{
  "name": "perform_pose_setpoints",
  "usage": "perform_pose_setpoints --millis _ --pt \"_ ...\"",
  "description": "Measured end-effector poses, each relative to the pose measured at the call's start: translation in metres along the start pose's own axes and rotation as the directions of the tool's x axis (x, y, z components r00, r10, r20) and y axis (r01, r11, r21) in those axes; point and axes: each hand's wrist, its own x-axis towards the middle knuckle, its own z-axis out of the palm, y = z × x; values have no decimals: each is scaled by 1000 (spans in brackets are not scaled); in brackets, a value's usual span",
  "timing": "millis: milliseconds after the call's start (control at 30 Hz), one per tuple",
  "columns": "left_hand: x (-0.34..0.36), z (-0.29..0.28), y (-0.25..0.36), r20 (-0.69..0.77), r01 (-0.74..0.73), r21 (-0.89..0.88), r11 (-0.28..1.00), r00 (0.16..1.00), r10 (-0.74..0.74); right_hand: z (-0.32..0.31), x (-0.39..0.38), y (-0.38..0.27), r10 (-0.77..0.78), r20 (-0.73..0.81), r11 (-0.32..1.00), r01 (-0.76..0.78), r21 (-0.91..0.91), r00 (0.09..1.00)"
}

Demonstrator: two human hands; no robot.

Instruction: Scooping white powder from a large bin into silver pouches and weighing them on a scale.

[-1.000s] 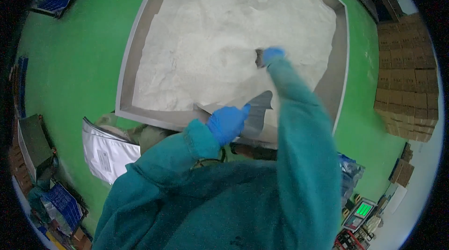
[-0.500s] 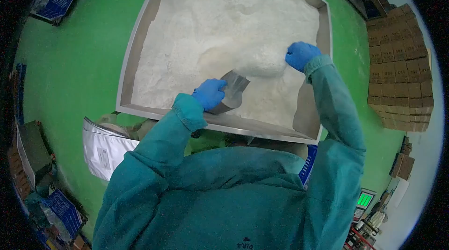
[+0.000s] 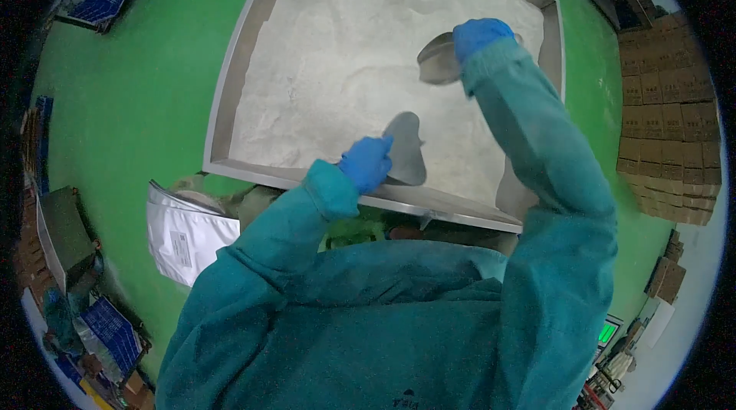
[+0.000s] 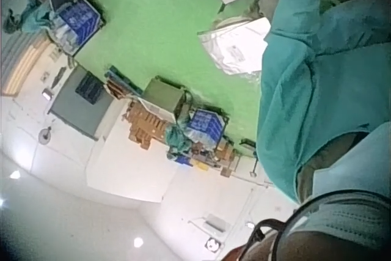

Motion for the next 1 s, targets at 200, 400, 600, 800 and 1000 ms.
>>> perform_pose_setpoints --millis 200,400,600,800,1000 --pt "-9 -1 33 131 -40 34 999 991 36 300 132 -78 141 195 892 -210 400 971" --pt "-11 -15 10 111 24 73 997 993 -32 284 74 -108 15 359 676 -274 685 933" --pt "11 -7 -13 17 -29 -69 997 999 30 150 -27 16 72 241 681 -224 697 968" --pt "19 -11 -21 15 7 -83 997 1000 -6 18 -63 -2 -60 123 957 23 288 991" --pt "27 -10 -28 52 95 -126 987 995 -89 40 -42 -103 -183 250 983 171 71 951"
